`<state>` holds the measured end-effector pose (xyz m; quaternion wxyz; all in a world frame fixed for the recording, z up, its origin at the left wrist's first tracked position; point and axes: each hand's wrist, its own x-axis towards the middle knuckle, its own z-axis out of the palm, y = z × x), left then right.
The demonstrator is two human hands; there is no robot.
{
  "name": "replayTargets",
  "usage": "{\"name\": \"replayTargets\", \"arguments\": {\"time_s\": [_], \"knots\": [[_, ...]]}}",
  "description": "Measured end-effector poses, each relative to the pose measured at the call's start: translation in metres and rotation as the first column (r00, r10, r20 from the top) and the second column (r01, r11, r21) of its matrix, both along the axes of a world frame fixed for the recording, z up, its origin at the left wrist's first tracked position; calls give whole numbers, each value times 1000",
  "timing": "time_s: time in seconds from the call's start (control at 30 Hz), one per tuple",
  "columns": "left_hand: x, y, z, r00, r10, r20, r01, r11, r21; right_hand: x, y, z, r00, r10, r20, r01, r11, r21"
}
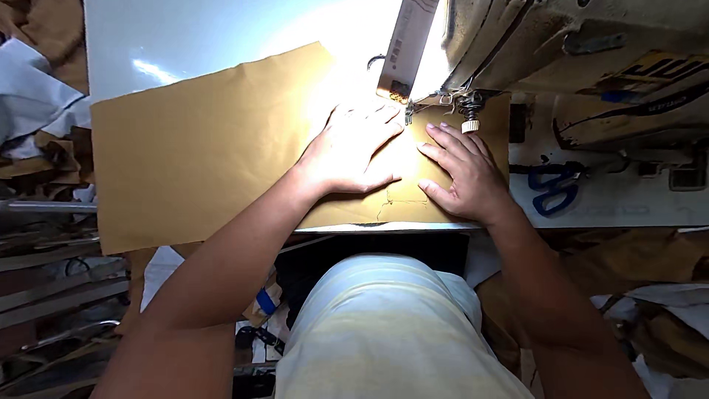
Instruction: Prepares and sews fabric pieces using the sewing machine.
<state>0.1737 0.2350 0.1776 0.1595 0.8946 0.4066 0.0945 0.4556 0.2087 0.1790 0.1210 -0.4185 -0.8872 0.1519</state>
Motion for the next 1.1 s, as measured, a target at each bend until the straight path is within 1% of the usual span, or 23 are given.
{"name": "replayTargets", "arguments": {"time_s": [0.23, 0.47, 0.53, 0.6, 0.63, 0.7, 0.8, 0.87, 1.0, 1.1], "knots": [[-2, -2, -3, 999, -2, 32, 1, 999, 41, 0, -1, 0, 1000, 9, 7, -9, 1000, 5], [-2, 0, -4, 1000, 3, 31, -3, 1000, 14, 1, 0, -1, 999, 28, -21, -27, 999, 41], [-2, -2, -1, 1000, 6, 6, -6, 1000, 2, 0, -4, 2, 999, 26, -28, -24, 999, 45], [1, -13, 8, 999, 2, -44, -3, 1000, -8, -2, -14, 8, 999, 26, -22, -24, 998, 56], [2, -23, 12, 999, -9, -41, 9, 1000, 8, -3, -21, 10, 999, 30, -19, -29, 998, 64], [5, -53, 18, 999, -48, 7, 48, 998, 51, -2, -39, 12, 999, 38, -19, -36, 997, 69], [12, -87, 16, 990, -104, 96, 98, 993, 70, 2, -61, 8, 999, 35, -38, -33, 998, 54], [12, -93, 13, 988, -103, 117, 96, 993, 69, 5, -68, 7, 998, 36, -51, -34, 999, 42], [15, -87, 14, 984, -79, 160, 61, 991, 115, 7, -67, 7, 997, 38, -69, -34, 998, 58], [20, -87, 18, 988, -49, 145, 32, 993, 115, 5, -63, 6, 993, 31, -115, -22, 997, 77]]}}
